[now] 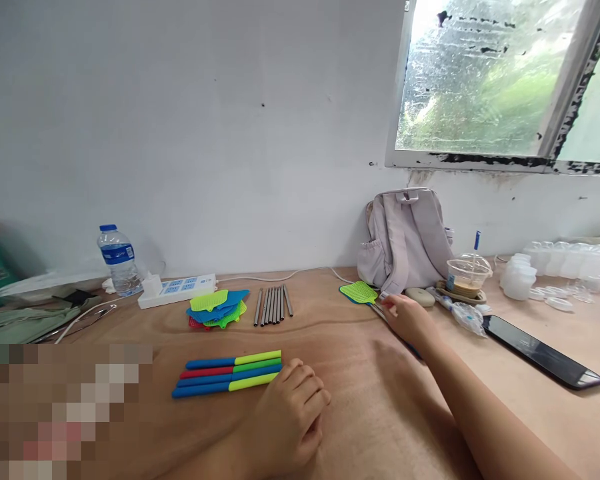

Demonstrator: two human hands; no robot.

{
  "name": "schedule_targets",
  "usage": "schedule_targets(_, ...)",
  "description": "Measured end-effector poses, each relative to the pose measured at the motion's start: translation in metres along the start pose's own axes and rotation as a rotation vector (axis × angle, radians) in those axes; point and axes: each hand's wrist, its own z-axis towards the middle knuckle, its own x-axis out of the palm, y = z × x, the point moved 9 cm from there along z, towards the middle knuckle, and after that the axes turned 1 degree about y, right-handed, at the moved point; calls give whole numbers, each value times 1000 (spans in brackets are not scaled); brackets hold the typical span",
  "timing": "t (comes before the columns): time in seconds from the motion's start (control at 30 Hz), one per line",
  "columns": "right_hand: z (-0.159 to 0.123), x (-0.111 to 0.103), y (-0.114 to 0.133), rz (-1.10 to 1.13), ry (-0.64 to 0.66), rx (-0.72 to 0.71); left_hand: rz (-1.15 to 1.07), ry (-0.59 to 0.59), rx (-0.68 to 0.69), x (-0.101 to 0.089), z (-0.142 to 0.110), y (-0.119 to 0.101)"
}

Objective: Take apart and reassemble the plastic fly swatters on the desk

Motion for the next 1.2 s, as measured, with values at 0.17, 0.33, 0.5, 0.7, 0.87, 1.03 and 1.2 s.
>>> schedule_targets(0.17, -35, 45, 114, 236, 193, -394, 9, 0, 3, 1, 1, -1)
schedule_targets(0.33, -36, 92, 169, 353, 163, -367, 16, 9, -34, 3, 4, 3)
schedule_targets(0.5, -4, 116, 190, 340, 131, -313, 67, -4, -28, 3, 5, 2)
schedule_targets(0.7, 11, 127, 203, 275, 203, -398, 62, -193, -122, -15, -25, 14)
schedule_targets(0.87, 18, 132, 196, 219, 247, -365, 13, -298, -390, -41, -58, 55)
schedule_targets(1.03, 30, 133, 186, 179, 250, -239, 25, -214, -544, -45, -60, 83)
schedule_targets(1.2, 36, 132, 172, 170, 238, -123, -34, -126, -521, -34, -53, 78)
